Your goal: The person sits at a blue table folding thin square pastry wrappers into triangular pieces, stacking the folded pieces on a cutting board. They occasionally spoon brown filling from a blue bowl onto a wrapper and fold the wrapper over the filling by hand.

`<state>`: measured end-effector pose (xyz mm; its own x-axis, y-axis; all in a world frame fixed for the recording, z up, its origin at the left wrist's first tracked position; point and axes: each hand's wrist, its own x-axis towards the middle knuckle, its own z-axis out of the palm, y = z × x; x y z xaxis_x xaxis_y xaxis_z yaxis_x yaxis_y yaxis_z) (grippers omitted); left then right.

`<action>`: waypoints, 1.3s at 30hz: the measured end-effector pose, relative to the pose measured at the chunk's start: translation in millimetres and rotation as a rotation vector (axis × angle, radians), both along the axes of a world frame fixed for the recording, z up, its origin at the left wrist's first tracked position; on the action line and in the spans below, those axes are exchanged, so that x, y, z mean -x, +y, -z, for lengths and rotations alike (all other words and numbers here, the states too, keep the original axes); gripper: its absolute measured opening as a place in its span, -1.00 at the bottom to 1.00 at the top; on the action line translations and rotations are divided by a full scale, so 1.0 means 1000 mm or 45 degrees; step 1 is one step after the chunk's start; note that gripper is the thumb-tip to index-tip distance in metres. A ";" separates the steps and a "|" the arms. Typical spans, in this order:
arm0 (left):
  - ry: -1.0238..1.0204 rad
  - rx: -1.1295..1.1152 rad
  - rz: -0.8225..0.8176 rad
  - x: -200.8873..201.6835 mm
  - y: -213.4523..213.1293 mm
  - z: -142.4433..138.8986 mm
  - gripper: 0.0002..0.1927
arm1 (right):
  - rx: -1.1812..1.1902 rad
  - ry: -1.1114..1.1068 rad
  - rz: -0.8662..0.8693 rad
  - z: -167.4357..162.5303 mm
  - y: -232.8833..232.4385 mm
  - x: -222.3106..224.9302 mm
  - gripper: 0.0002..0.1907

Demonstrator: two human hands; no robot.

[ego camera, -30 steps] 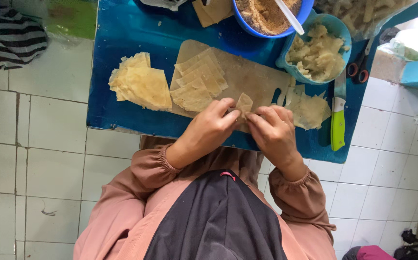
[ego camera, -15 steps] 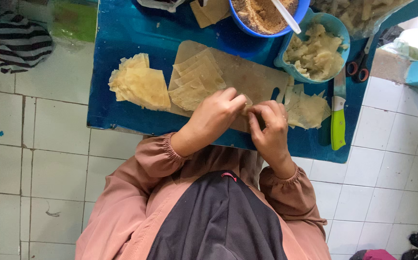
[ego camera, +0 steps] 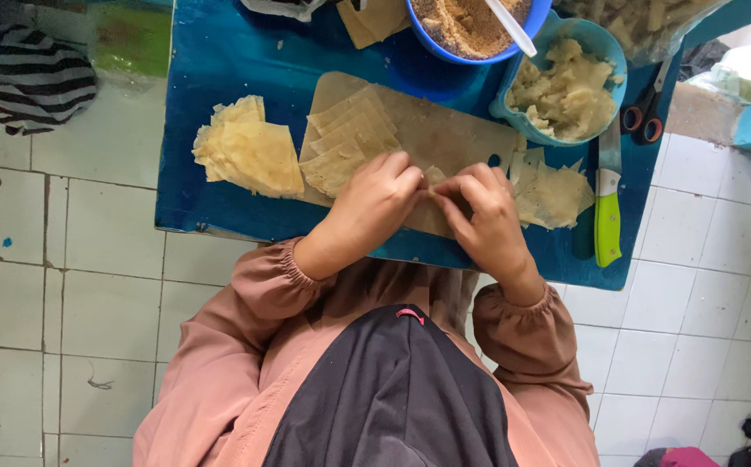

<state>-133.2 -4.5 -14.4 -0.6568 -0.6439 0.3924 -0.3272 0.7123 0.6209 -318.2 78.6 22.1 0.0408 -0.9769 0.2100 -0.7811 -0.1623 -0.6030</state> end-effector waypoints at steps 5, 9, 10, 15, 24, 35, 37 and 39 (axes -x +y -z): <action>0.025 -0.114 -0.095 0.010 0.005 0.002 -0.88 | -0.117 -0.086 0.077 0.009 -0.010 0.005 -0.91; 0.055 -0.144 -0.057 0.009 0.001 -0.001 -0.89 | -0.103 -0.124 0.101 0.010 -0.010 0.004 -0.90; 0.031 -0.112 -0.032 0.006 0.000 -0.001 -0.88 | -0.050 -0.078 0.070 0.008 -0.009 0.004 -0.90; 0.045 -0.011 0.044 -0.004 -0.001 -0.002 -0.83 | -0.003 -0.005 -0.015 -0.001 -0.005 0.003 -0.84; -0.224 0.210 -0.128 0.001 0.012 -0.002 -0.91 | 0.114 0.185 0.144 0.006 0.005 -0.012 -0.87; 0.024 0.119 -0.259 -0.016 0.014 -0.015 -0.72 | 0.254 0.705 0.108 0.005 0.013 -0.029 -0.65; 0.058 0.068 -0.290 -0.027 0.014 -0.020 -0.70 | 0.248 0.781 0.106 0.003 0.008 -0.030 -0.64; 0.068 0.043 -0.334 -0.038 0.011 -0.025 -0.66 | 0.267 0.837 0.111 0.001 -0.001 -0.028 -0.67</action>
